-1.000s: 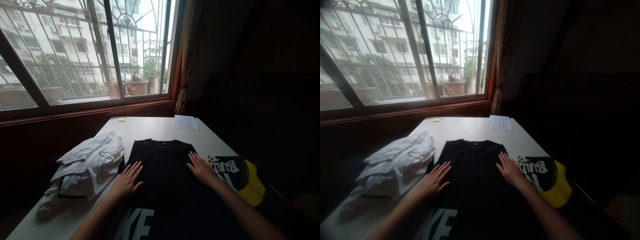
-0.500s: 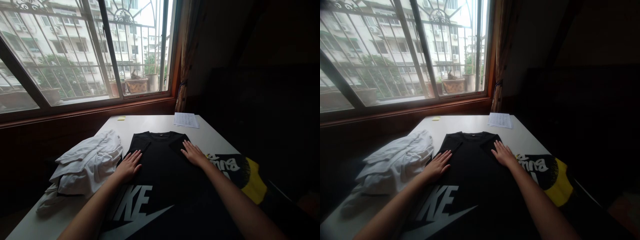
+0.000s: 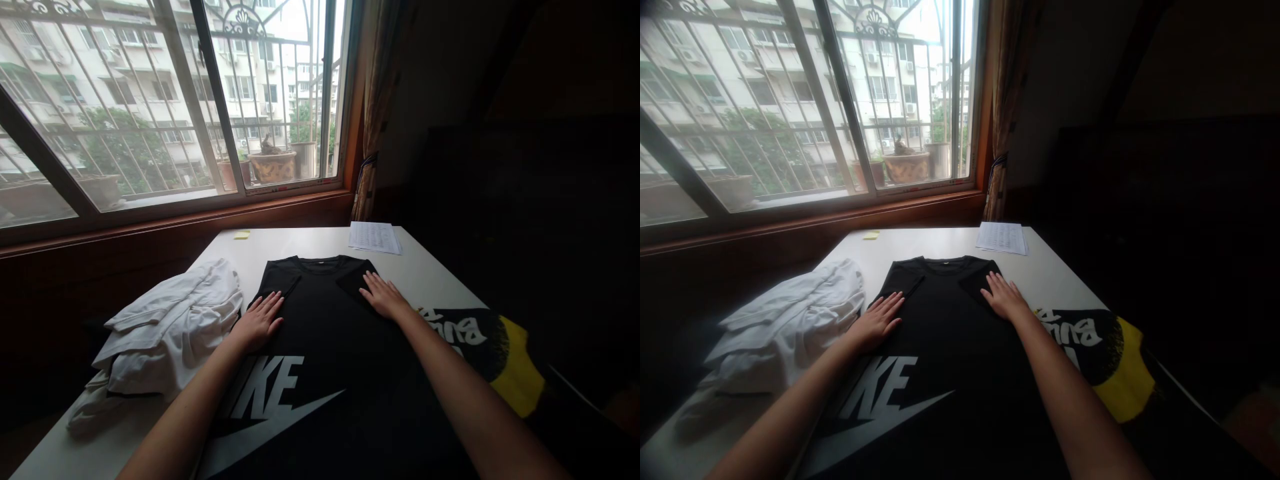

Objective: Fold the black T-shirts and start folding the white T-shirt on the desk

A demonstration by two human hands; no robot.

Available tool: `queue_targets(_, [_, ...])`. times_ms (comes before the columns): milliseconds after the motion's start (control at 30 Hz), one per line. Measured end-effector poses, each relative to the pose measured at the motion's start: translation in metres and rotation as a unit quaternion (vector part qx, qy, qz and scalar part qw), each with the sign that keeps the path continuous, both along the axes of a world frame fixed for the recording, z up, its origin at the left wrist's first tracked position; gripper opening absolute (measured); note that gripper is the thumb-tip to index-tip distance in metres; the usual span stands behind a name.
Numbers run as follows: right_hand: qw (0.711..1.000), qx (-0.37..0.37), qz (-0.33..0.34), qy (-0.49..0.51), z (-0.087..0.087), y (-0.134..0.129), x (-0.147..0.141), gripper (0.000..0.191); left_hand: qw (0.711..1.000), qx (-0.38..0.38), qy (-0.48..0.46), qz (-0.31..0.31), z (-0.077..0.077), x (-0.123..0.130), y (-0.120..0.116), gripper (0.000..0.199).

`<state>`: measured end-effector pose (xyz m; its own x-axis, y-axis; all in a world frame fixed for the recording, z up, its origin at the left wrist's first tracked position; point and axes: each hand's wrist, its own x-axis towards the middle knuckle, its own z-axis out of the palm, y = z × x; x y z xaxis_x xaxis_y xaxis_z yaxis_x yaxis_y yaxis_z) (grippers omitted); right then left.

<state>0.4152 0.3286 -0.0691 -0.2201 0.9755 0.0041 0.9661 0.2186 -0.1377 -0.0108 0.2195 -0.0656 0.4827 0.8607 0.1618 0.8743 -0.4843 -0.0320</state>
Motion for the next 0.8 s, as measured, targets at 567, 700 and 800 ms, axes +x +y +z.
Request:
queue_targets(567, [0.995,0.045,0.084,0.020,0.010,-0.019,-0.010,0.065,0.999,-0.036,-0.001,0.015,0.014,0.005,-0.016,0.060])
queue_targets(700, [0.991,0.036,0.126,0.030,0.011,-0.034,-0.021,0.075,0.999,-0.031,-0.018,0.029,0.025,0.015,-0.015,0.061])
queue_targets(800, [0.990,0.022,0.137,0.024,0.009,-0.046,-0.028,0.082,0.999,-0.015,-0.023,0.030,0.021,0.027,-0.015,0.064])
